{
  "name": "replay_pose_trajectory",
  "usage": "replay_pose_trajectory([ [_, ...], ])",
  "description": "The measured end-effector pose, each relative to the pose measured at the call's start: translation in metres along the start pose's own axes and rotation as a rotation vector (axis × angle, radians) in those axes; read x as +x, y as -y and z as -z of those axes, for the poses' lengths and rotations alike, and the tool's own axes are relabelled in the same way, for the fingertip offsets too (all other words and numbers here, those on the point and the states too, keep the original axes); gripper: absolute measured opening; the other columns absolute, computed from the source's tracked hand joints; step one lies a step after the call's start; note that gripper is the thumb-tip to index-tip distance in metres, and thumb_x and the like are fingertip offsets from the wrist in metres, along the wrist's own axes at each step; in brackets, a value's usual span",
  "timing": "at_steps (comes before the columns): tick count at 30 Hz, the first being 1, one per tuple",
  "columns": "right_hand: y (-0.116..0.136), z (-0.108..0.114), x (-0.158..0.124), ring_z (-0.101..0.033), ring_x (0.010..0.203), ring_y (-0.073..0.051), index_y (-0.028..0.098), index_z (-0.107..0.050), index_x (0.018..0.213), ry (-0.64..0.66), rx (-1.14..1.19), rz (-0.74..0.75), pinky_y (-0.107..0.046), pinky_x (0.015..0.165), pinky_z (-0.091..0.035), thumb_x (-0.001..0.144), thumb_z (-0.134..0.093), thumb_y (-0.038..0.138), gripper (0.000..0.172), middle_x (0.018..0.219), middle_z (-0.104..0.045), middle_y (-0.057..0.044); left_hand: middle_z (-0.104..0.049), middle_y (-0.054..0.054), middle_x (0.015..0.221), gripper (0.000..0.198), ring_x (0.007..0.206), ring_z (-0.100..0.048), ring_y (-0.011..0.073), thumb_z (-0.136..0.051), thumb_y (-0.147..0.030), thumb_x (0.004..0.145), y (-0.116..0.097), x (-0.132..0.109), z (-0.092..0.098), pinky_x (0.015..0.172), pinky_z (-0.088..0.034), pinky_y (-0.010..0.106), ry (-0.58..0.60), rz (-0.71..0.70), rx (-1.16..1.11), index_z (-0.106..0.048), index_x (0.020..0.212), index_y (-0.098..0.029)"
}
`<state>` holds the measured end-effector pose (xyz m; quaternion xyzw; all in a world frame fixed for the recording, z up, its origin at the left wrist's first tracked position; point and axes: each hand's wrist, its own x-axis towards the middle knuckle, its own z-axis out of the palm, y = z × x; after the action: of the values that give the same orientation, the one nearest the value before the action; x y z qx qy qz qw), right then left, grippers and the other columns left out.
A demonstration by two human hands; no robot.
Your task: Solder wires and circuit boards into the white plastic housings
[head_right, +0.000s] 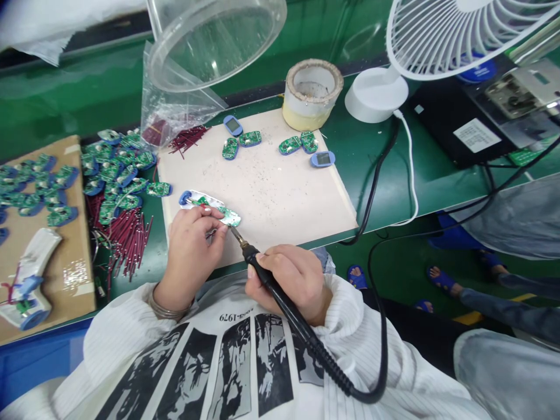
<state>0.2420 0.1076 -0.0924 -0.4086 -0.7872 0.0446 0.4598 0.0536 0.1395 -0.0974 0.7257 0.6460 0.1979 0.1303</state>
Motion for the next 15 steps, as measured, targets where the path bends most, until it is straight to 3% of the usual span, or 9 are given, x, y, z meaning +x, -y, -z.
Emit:
replay_pose_trajectory([
  [6,0.0010,0.0001,-0.0019,-0.066,0.057,-0.017,0.019,-0.057,0.088,0.063,-0.012,0.037,-0.026,0.051,-0.058,0.076,-0.064,0.015,0.015,0.067,-0.066,-0.003,-0.069,0.005,0.103,0.011,0.099,-0.056,0.0267,-0.058,-0.018,0.085,0.0021,-0.0001,-0.0020,0.088,-0.043,0.045,-0.018,-0.022,0.010,-0.065,0.077,-0.021],
  [15,0.0015,0.0067,0.0011,-0.065,0.056,-0.017,0.018,-0.055,0.089,0.030,-0.043,0.069,-0.026,0.051,-0.059,0.076,-0.064,0.016,0.016,0.066,-0.066,-0.005,-0.069,0.004,0.104,0.010,0.100,-0.056,0.0264,-0.060,-0.017,0.084,0.0006,-0.0003,-0.0011,0.089,-0.043,0.045,-0.019,-0.010,0.008,-0.065,0.076,-0.021],
])
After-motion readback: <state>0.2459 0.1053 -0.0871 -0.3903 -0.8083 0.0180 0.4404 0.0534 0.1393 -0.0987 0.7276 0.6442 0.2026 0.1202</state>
